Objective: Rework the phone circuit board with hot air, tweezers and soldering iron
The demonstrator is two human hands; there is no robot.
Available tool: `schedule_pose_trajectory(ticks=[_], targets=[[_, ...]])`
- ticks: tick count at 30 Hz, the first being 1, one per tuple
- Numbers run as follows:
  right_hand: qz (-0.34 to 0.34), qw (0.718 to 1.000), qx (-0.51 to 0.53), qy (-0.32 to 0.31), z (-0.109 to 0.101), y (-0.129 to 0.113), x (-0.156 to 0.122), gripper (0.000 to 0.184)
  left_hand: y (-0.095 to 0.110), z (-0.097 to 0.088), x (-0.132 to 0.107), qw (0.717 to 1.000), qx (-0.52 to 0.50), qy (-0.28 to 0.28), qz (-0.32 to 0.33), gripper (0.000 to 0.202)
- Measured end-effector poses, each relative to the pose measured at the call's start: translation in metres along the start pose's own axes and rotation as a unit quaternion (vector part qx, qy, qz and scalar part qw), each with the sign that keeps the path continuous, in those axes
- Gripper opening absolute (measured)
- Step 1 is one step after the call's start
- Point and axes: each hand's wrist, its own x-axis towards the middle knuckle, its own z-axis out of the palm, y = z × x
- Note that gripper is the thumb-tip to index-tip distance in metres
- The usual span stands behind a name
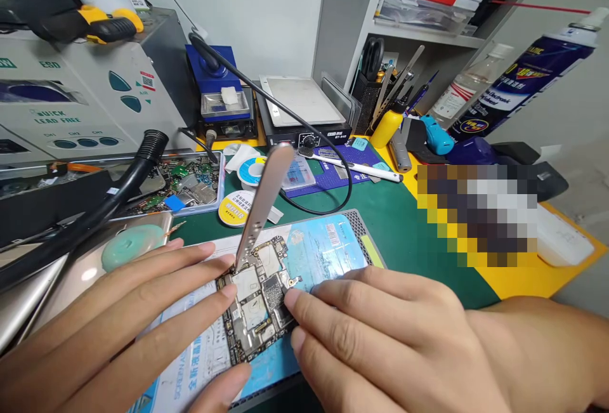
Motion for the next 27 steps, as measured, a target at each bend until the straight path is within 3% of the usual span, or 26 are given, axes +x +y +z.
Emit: schedule_pose_trajectory(ticks=[8,16,22,27], targets=[[0.023,0.999,-0.039,-0.026,0.01,-0.008,-0.001,0.043,0.002,0.001,0.001,1.0,-0.005,-0.01,-0.014,0.02],[-0.024,0.998,-0.045,-0.022,0.005,-0.002,-0.009,0.023,0.003,-0.002,0.002,1.0,0.004,-0.021,-0.01,0.019],[-0.051,0.997,-0.054,-0.013,0.006,-0.001,-0.018,0.036,0.001,-0.004,0.002,1.0,0.003,-0.021,0.011,0.02],[-0.07,0.995,-0.064,-0.022,0.004,0.0,-0.021,0.035,0.0,-0.003,0.003,1.0,0.004,-0.02,0.017,0.019]])
